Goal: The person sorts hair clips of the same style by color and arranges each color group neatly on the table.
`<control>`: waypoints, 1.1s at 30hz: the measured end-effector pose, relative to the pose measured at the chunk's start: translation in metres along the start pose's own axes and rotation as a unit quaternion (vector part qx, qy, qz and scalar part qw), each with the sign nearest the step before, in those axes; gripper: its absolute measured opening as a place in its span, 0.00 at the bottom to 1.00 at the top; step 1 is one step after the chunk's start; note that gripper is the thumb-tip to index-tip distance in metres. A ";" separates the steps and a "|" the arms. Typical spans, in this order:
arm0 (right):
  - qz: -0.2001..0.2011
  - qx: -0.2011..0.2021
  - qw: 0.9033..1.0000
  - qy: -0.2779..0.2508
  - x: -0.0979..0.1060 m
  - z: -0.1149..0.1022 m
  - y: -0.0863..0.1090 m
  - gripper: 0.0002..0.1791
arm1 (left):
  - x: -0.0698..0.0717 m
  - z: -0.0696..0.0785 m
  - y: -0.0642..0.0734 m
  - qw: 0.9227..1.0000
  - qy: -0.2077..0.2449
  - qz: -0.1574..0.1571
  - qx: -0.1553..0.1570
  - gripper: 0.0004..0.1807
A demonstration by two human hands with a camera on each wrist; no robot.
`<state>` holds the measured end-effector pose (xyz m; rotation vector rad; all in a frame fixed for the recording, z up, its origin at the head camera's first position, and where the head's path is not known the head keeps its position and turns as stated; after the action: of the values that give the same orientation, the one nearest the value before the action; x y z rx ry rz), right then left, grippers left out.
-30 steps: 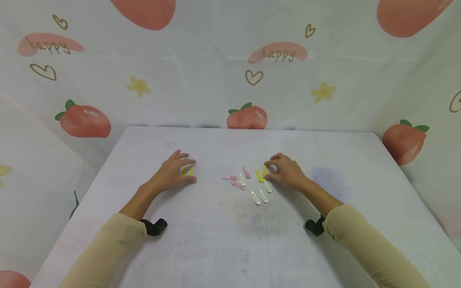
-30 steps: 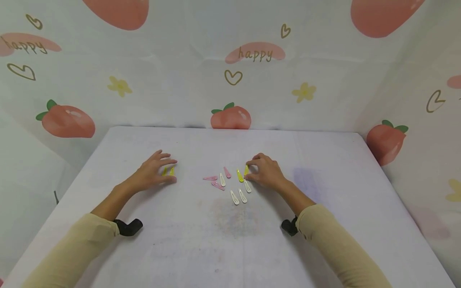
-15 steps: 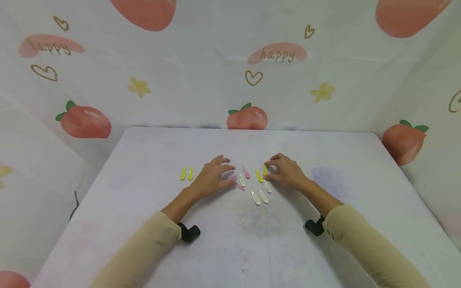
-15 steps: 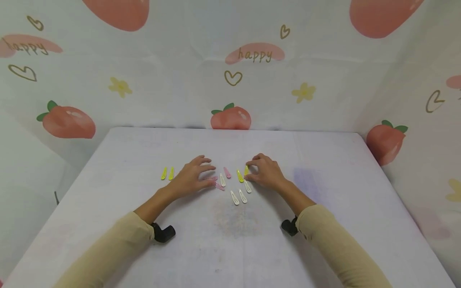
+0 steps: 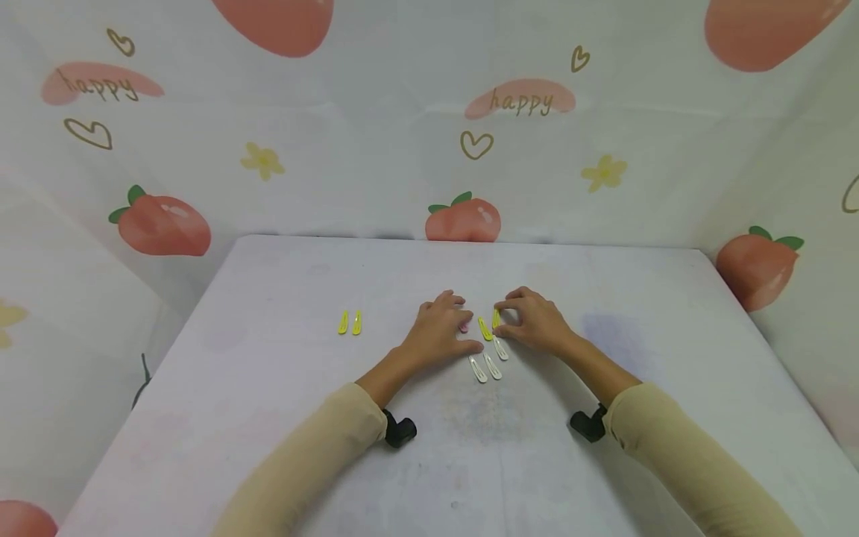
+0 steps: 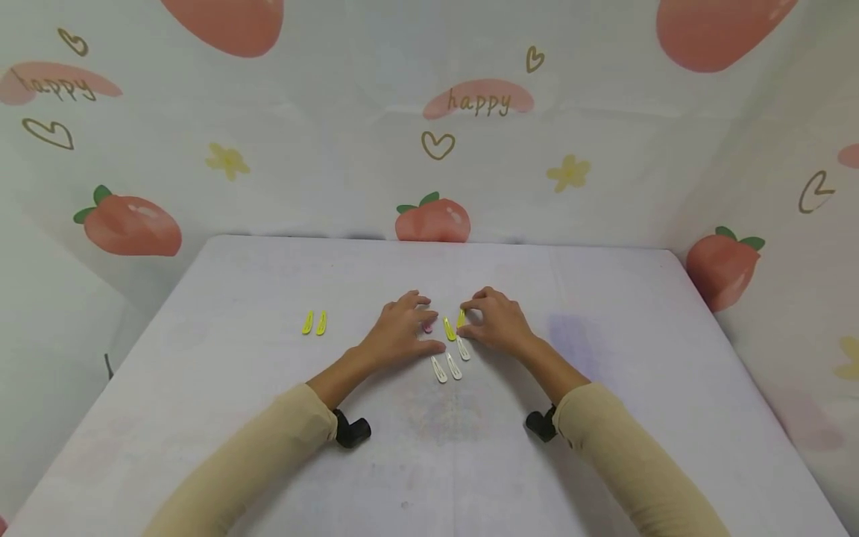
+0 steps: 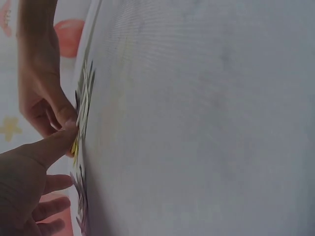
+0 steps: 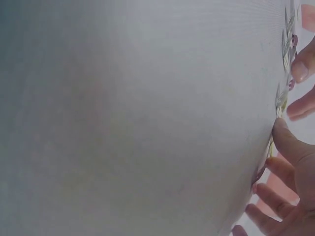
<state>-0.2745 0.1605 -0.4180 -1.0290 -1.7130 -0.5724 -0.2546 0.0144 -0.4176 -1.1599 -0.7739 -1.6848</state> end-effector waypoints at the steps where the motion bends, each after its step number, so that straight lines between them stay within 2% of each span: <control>1: 0.001 0.001 1.000 0.000 0.000 0.000 0.000 0.28 | -0.001 0.001 -0.001 1.000 -0.004 -0.001 0.001 0.30; 8: 0.004 0.009 1.000 0.000 0.000 -0.002 0.000 0.28 | -0.006 0.007 -0.005 1.000 -0.021 -0.011 0.009 0.33; 21: 0.006 0.014 1.000 -0.001 0.003 -0.004 -0.001 0.28 | -0.003 0.007 -0.014 1.000 0.006 -0.019 -0.004 0.28; 28: 0.000 0.010 1.000 -0.003 0.002 -0.003 0.000 0.28 | -0.008 0.010 -0.016 1.000 -0.017 -0.021 0.011 0.33; 33: -0.001 0.007 1.000 -0.003 0.003 -0.003 0.000 0.28 | -0.010 0.013 -0.017 1.000 -0.011 -0.017 0.021 0.32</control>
<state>-0.2728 0.1593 -0.4140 -1.0196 -1.7214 -0.5594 -0.2643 0.0351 -0.4219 -1.1442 -0.8434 -1.6779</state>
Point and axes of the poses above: each hand's wrist, its own y-axis away from the middle knuckle, its own x-axis out of the back of the hand, z = x × y, the point moved 8 cm from there along -y, towards the middle knuckle, and after that the axes turned 11 degrees about x, right-handed, at the moved point
